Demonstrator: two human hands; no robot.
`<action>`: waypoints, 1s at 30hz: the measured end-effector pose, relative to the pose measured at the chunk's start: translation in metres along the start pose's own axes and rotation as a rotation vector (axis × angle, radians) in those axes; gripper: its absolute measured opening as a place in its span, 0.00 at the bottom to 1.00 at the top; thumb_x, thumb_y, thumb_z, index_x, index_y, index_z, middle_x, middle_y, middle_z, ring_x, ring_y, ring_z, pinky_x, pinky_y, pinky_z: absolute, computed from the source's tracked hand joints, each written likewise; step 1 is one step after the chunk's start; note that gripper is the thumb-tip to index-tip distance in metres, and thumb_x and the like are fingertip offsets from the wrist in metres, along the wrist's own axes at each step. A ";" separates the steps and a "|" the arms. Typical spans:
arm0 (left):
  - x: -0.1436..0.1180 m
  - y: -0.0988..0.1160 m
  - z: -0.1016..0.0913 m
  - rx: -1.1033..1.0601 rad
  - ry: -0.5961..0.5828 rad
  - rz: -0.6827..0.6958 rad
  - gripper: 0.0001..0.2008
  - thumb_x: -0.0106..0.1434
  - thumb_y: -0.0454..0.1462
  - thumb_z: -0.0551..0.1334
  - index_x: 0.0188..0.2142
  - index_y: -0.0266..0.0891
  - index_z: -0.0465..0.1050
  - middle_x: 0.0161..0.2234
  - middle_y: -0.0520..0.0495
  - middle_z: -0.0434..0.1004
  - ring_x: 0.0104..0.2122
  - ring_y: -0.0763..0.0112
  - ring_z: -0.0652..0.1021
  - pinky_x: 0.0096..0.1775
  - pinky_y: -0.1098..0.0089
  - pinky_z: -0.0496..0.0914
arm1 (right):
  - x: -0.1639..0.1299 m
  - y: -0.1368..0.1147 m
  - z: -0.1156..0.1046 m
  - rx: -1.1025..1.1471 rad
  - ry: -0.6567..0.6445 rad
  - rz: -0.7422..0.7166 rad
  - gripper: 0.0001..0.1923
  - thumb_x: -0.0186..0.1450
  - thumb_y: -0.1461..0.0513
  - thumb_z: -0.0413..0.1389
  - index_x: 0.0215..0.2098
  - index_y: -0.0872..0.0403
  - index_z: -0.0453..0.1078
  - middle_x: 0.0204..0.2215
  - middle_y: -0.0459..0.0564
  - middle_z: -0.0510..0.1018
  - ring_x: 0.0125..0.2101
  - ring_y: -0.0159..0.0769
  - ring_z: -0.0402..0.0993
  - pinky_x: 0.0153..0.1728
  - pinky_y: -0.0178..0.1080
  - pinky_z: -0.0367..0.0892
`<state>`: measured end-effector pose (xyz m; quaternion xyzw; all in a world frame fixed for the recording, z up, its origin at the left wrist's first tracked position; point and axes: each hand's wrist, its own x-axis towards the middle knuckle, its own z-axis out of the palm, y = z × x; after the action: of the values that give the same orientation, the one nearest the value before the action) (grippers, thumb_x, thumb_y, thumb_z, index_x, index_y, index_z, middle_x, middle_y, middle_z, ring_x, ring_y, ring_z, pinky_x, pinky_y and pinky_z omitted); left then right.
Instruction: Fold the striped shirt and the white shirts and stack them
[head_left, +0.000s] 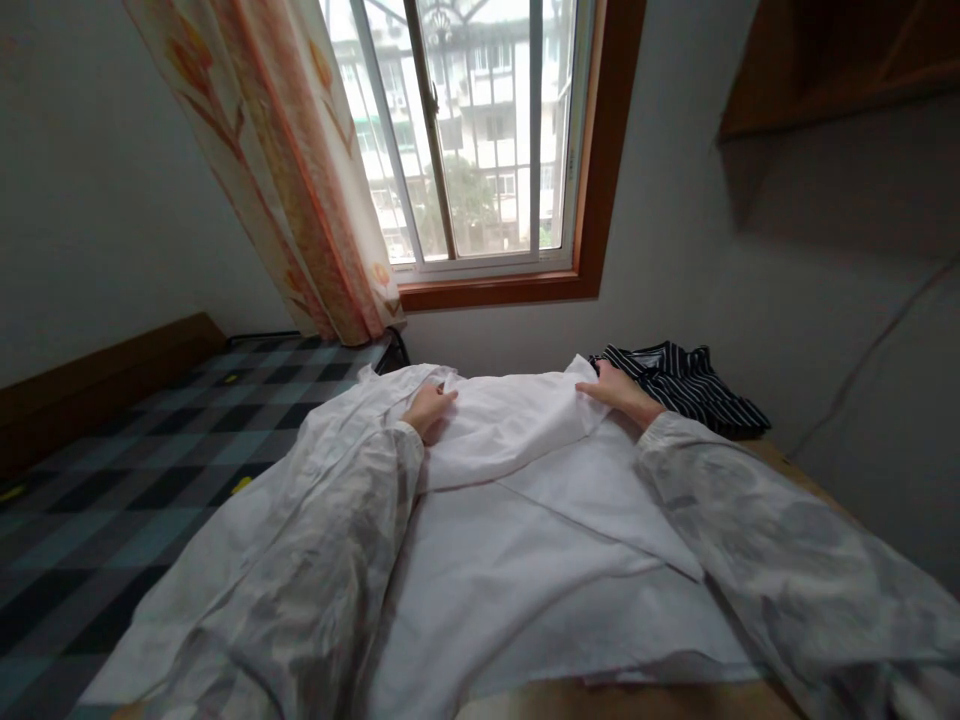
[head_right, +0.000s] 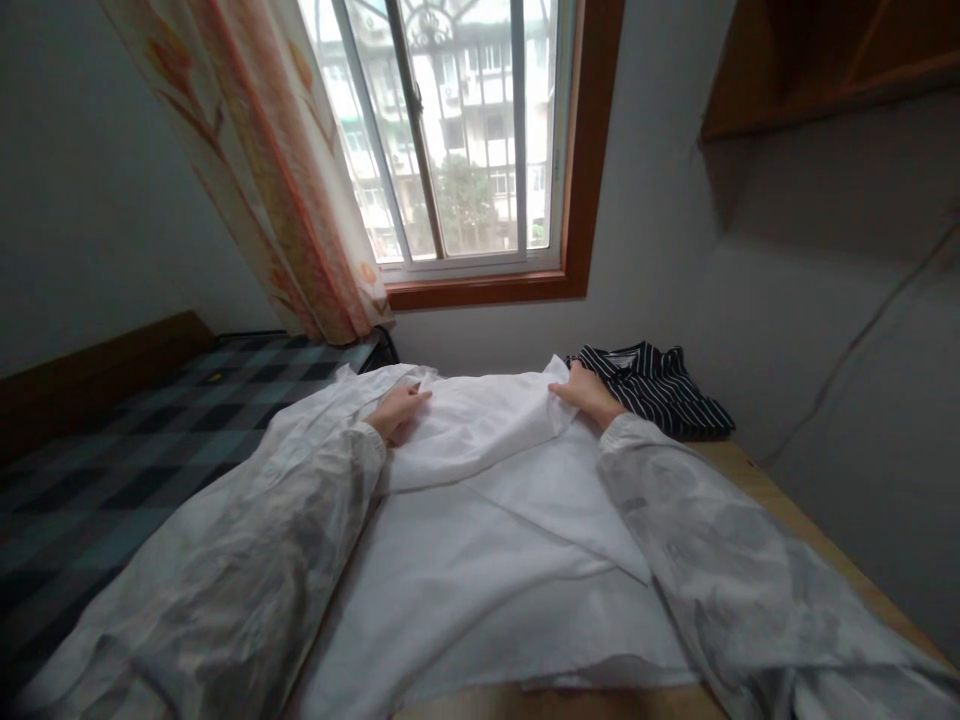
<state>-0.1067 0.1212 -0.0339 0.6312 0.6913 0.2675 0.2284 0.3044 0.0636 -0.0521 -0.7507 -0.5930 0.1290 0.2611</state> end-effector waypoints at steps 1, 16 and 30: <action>-0.002 -0.001 -0.001 0.029 -0.013 0.010 0.10 0.64 0.40 0.70 0.28 0.38 0.78 0.25 0.43 0.79 0.34 0.55 0.82 0.39 0.64 0.73 | -0.004 0.001 -0.002 -0.026 -0.022 -0.007 0.31 0.65 0.59 0.69 0.64 0.62 0.77 0.56 0.70 0.86 0.53 0.57 0.84 0.51 0.43 0.74; -0.033 -0.007 -0.030 0.163 -0.195 0.115 0.09 0.56 0.43 0.73 0.28 0.41 0.80 0.26 0.46 0.81 0.36 0.55 0.83 0.39 0.67 0.74 | -0.058 0.024 -0.040 -0.042 0.014 -0.043 0.11 0.72 0.59 0.62 0.40 0.57 0.85 0.40 0.58 0.89 0.39 0.42 0.82 0.38 0.35 0.66; -0.097 0.002 -0.037 0.192 -0.028 0.365 0.20 0.66 0.55 0.70 0.33 0.42 0.79 0.38 0.41 0.83 0.45 0.53 0.80 0.47 0.64 0.72 | -0.120 0.065 -0.051 0.318 -0.132 0.123 0.26 0.64 0.41 0.70 0.33 0.56 0.82 0.28 0.54 0.83 0.29 0.43 0.78 0.30 0.39 0.70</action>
<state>-0.1198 0.0217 -0.0070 0.7685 0.5844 0.2289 0.1244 0.3517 -0.0741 -0.0589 -0.7249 -0.5339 0.2857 0.3285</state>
